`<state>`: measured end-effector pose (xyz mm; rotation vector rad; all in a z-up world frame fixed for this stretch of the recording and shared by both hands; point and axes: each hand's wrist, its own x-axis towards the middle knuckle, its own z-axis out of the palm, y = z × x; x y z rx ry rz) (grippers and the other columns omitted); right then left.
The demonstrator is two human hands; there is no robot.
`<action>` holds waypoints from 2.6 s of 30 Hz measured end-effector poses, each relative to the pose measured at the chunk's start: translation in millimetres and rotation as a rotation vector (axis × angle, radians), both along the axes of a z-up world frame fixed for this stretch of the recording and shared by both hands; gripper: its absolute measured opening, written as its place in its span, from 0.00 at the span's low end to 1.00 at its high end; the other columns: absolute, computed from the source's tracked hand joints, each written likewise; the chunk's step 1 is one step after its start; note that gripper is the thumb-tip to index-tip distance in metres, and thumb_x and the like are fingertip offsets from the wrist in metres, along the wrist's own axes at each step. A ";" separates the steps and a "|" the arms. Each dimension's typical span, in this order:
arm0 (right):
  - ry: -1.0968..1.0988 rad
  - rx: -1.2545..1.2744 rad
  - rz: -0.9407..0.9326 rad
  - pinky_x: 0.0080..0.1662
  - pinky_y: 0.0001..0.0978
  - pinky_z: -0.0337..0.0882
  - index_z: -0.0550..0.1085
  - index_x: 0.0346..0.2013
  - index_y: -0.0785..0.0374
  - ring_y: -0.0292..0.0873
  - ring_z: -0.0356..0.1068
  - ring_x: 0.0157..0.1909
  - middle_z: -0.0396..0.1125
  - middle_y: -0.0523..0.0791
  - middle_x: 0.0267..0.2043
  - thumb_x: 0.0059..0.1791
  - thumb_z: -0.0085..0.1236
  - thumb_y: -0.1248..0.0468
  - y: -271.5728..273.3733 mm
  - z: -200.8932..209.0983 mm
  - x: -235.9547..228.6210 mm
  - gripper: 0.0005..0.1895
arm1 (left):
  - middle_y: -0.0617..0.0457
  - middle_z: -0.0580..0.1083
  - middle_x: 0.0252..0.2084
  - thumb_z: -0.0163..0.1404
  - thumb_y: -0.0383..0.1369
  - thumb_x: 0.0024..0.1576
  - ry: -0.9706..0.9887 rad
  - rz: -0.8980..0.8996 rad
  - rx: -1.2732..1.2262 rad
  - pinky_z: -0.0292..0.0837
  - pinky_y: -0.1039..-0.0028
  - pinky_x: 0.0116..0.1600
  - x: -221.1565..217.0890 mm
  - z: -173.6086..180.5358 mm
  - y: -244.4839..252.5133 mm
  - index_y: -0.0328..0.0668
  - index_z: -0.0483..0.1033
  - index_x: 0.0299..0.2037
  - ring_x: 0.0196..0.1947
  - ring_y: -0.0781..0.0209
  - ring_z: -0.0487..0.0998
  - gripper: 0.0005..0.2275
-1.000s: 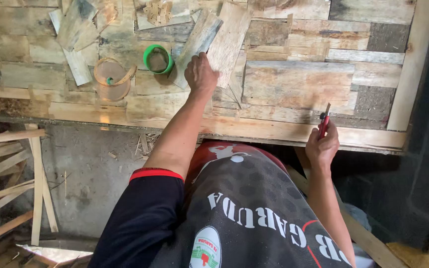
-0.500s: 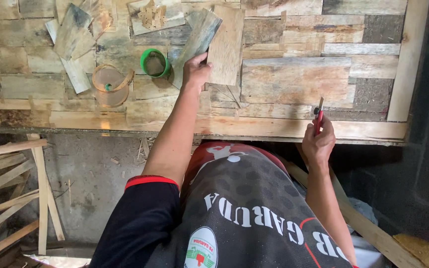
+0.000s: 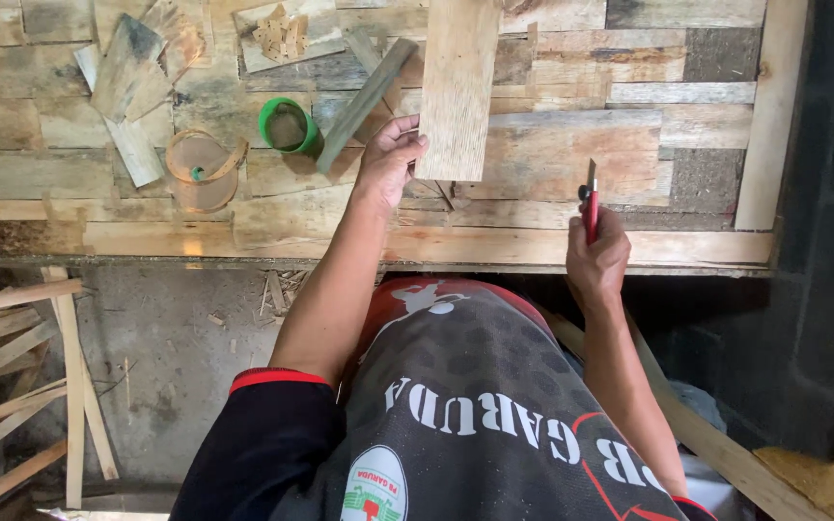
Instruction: Assembling wood pieces by trimming and fitting them onto a larger panel.
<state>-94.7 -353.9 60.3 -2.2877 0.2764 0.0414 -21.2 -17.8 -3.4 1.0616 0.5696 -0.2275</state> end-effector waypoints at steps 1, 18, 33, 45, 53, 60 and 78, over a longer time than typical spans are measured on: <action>-0.001 -0.006 -0.005 0.38 0.35 0.70 0.75 0.47 0.68 0.41 0.68 0.32 0.70 0.48 0.30 0.54 0.60 0.66 2.1 -2.5 0.9 0.09 | 0.58 0.78 0.38 0.55 0.23 0.58 -0.001 -0.005 -0.006 0.72 0.79 0.37 -1.9 -0.3 -8.4 0.42 0.75 0.55 0.35 0.72 0.75 0.15; 0.345 1.304 -0.252 0.24 0.23 0.55 0.70 0.63 0.66 0.31 0.54 0.22 0.61 0.38 0.27 0.58 0.48 0.42 -74.9 12.7 2.0 0.31 | 0.48 0.81 0.45 0.45 0.12 0.54 -0.731 -0.369 0.790 0.80 0.66 0.53 -19.7 71.6 -112.6 0.36 0.74 0.41 0.47 0.52 0.83 0.12; 0.056 0.872 -0.081 0.30 0.26 0.60 0.71 0.62 0.65 0.32 0.61 0.28 0.73 0.49 0.57 0.50 0.66 0.56 -88.5 8.7 -8.0 0.29 | 0.47 0.79 0.41 0.53 0.25 0.56 -0.453 -0.271 0.837 0.78 0.66 0.40 -46.0 82.5 -220.7 0.40 0.71 0.47 0.36 0.52 0.82 0.10; -0.003 0.499 0.240 0.58 0.29 0.71 0.75 0.56 0.67 0.35 0.72 0.52 0.76 0.43 0.50 0.48 0.69 0.63 -77.1 -8.2 -13.4 0.23 | 0.47 0.78 0.37 0.53 0.19 0.52 -0.129 -0.187 0.138 0.84 0.69 0.42 -30.6 42.1 -246.6 0.34 0.71 0.43 0.37 0.56 0.85 0.11; -0.146 0.547 -0.031 0.44 0.23 0.69 0.75 0.48 0.69 0.31 0.66 0.39 0.70 0.42 0.38 0.55 0.56 0.70 -75.4 -48.3 -21.4 0.07 | 0.50 0.80 0.42 0.63 0.27 0.54 -0.261 -0.231 0.476 0.82 0.71 0.49 -37.1 8.0 -259.6 0.35 0.77 0.48 0.44 0.60 0.82 0.14; 0.274 1.127 -0.563 0.22 0.23 0.59 0.69 0.49 0.63 0.40 0.78 0.37 0.72 0.45 0.39 0.52 0.49 0.72 -74.6 -47.8 0.6 0.11 | 0.52 0.77 0.41 0.63 0.23 0.48 -0.130 0.008 0.743 0.79 0.73 0.41 -28.6 -34.3 -255.8 0.39 0.68 0.60 0.38 0.63 0.80 0.28; 0.202 0.532 -0.260 0.32 0.25 0.69 0.77 0.45 0.69 0.32 0.68 0.27 0.71 0.42 0.29 0.50 0.57 0.70 -81.5 -120.1 8.4 0.10 | 0.55 0.81 0.30 0.65 0.30 0.48 0.063 -0.277 0.949 0.76 0.70 0.38 7.3 -65.5 -237.5 0.55 0.75 0.63 0.28 0.64 0.80 0.29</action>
